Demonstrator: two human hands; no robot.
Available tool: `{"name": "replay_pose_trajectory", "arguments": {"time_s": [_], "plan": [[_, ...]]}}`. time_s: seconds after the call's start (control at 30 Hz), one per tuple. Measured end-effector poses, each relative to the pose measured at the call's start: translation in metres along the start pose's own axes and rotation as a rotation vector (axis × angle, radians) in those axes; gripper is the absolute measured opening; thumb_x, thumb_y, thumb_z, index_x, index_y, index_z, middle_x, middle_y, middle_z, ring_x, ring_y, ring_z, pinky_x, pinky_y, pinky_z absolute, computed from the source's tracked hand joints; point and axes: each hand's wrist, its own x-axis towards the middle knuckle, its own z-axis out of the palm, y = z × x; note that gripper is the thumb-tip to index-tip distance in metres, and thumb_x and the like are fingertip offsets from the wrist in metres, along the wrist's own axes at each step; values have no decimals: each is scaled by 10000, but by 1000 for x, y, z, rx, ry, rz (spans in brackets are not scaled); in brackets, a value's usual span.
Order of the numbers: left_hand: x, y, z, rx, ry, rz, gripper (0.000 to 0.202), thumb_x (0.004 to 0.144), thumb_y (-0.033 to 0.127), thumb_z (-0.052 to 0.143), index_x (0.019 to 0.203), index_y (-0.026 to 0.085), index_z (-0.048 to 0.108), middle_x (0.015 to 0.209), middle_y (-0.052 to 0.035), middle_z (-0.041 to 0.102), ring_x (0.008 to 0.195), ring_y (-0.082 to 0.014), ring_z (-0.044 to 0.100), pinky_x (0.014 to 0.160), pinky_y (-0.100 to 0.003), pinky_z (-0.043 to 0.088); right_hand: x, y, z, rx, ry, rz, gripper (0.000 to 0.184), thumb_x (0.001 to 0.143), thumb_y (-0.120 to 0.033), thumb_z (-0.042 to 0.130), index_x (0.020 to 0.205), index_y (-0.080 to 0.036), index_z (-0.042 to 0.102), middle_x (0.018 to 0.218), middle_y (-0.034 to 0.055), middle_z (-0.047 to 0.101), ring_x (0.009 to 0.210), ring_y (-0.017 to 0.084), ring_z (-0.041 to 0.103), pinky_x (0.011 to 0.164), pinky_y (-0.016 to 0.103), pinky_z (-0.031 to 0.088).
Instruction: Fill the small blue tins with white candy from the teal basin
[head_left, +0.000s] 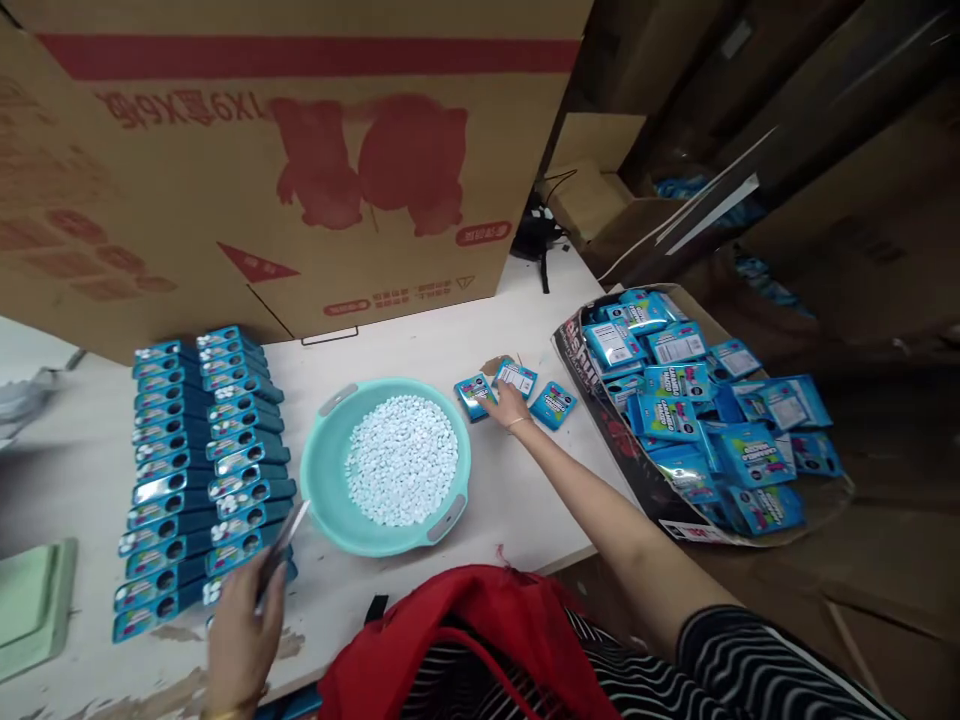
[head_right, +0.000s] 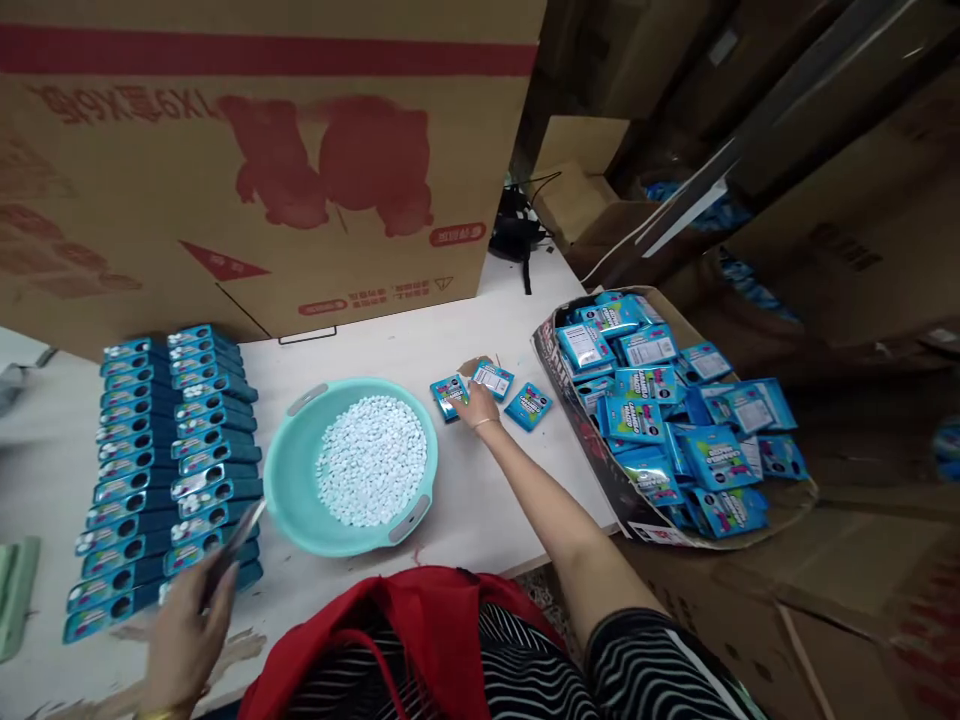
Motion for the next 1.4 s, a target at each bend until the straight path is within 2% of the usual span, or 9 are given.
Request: {"name": "replay_pose_trajectory", "arguments": {"time_s": [0.17,0.33,0.5,0.67,0.77,0.87,1.07,1.2,1.4], "plan": [[83,49,56,-8,-320,204,273,899,291,419,1110,185,557,982,-81,610,931,-219,615,853,-351,511,29,-24,30,-346,-214,201,1011,625,-524,739,1437,-146,268,1329,216,467,1184,377,494,939,462,431],[140,61,111,217,-381,118,286,883,107,350,1056,146,575,983,-127,555,938,-247,543,869,-404,452,12,5,25,-112,-89,133,978,629,-439,729,1423,-134,247,1352,220,418,1208,352,484,954,440,442],[133,77,146,103,-482,184,306,850,64,377,1057,165,580,1047,-128,560,1011,-252,517,916,-402,432,-31,44,-6,558,75,126,932,549,-528,788,1289,-175,344,1217,152,563,1068,272,584,889,430,510],[113,97,159,-64,-573,235,439,726,-16,431,1115,145,555,1127,-130,578,1085,-243,534,974,-384,436,-74,30,-24,873,-8,106,684,707,-563,680,1232,-226,401,1194,108,607,1034,228,621,874,386,536],[111,100,152,-162,-607,266,425,732,23,468,1131,153,539,1139,-102,593,1066,-212,565,964,-347,456,-91,13,-30,986,-151,95,536,812,-547,572,1222,-251,396,1226,96,584,1014,216,631,858,401,547],[112,99,130,-225,-599,279,319,811,135,483,1127,164,522,1129,-95,597,1041,-205,577,926,-346,475,-104,0,-38,956,-172,-18,489,789,-473,638,1163,-258,408,1166,71,592,1002,211,620,871,404,539],[126,110,47,-338,-525,375,238,896,310,471,1089,181,521,993,-69,594,917,-189,568,837,-330,468,-123,-25,-59,513,-18,-371,341,828,-294,619,1137,-240,488,1070,64,585,996,217,569,906,390,486],[138,130,-5,-264,-569,436,242,900,330,460,1085,191,530,961,-57,591,878,-186,556,792,-323,465,-126,-44,-56,328,6,-576,342,851,-180,529,1185,-249,502,1092,87,584,1030,252,546,914,430,474],[148,152,-30,-109,-675,551,240,884,255,421,1073,187,552,998,-69,588,908,-197,569,810,-332,471,-129,-60,-35,236,-7,-700,428,816,-89,490,1221,-228,499,1101,104,584,1042,265,533,909,447,480]]}}
